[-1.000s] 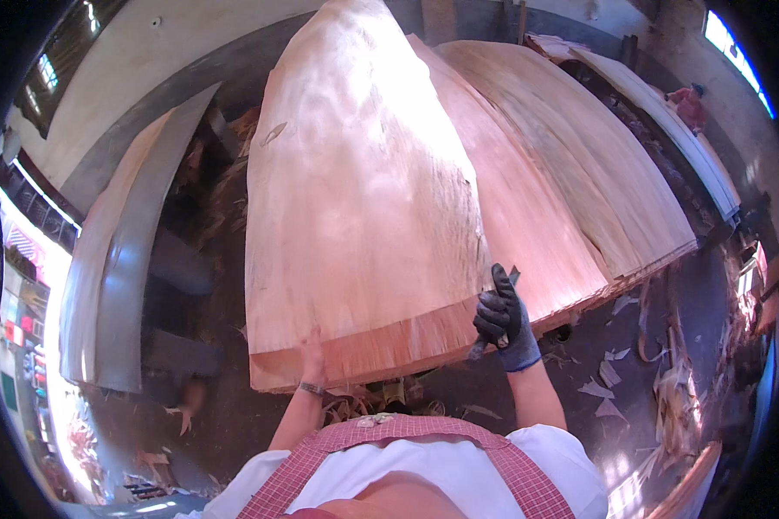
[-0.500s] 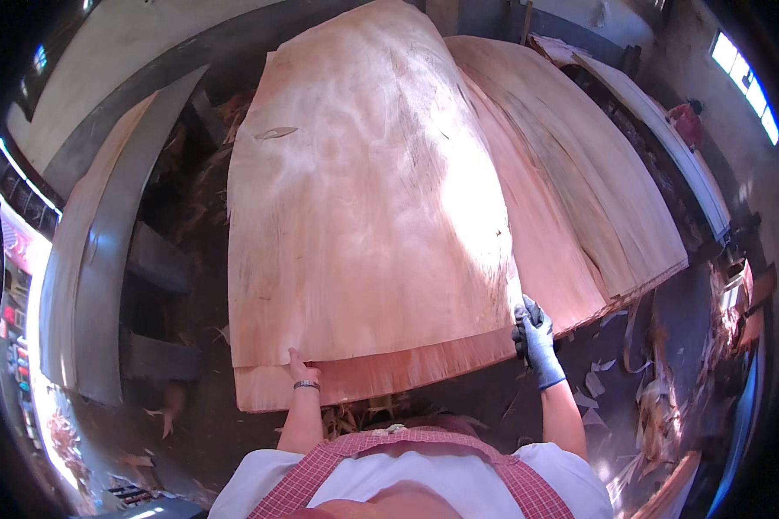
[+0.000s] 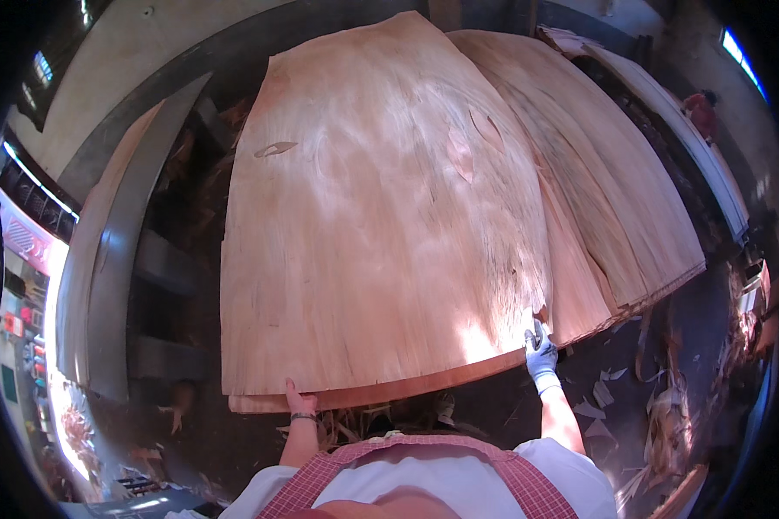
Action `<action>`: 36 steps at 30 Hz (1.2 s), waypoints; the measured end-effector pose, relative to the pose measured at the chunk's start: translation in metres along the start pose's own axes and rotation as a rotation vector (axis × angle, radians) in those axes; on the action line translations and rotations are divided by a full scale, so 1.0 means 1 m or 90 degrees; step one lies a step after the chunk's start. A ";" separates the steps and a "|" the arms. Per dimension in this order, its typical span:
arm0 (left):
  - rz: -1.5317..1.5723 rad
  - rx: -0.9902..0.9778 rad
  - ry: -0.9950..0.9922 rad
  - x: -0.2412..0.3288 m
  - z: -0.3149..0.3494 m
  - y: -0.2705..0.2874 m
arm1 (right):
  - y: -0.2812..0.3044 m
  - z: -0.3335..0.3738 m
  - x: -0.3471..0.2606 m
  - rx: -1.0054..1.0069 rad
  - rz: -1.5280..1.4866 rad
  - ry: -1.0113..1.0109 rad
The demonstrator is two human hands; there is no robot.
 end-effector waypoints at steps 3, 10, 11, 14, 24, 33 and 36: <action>-0.130 0.097 -0.010 -0.003 -0.012 0.010 | -0.008 -0.009 0.018 -0.044 0.033 -0.061; -0.110 0.166 -0.064 -0.045 -0.015 0.031 | -0.010 -0.016 0.049 -0.096 0.147 -0.091; -0.118 0.150 -0.064 -0.044 -0.019 0.025 | -0.012 -0.020 0.055 -0.104 0.161 -0.095; -0.127 0.186 -0.094 -0.046 -0.029 0.016 | -0.026 -0.034 0.059 -0.069 0.167 -0.048; -0.105 0.007 -0.086 -0.024 -0.035 0.063 | -0.049 -0.019 0.082 0.035 0.124 0.081; -0.164 0.425 -0.221 0.015 0.006 0.065 | -0.069 0.003 0.103 -0.160 0.017 -0.146; -0.198 0.459 -0.184 0.013 -0.001 0.067 | -0.077 0.004 0.107 -0.086 0.019 -0.016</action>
Point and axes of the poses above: each hand's wrist, its own z-axis away from the middle knuckle, its own y-axis out of the back of the hand, x = y × z, the point moved 4 cm from there along -z, towards the middle knuckle, and after that the axes turned 10 degrees about x, right-handed, at the moved point
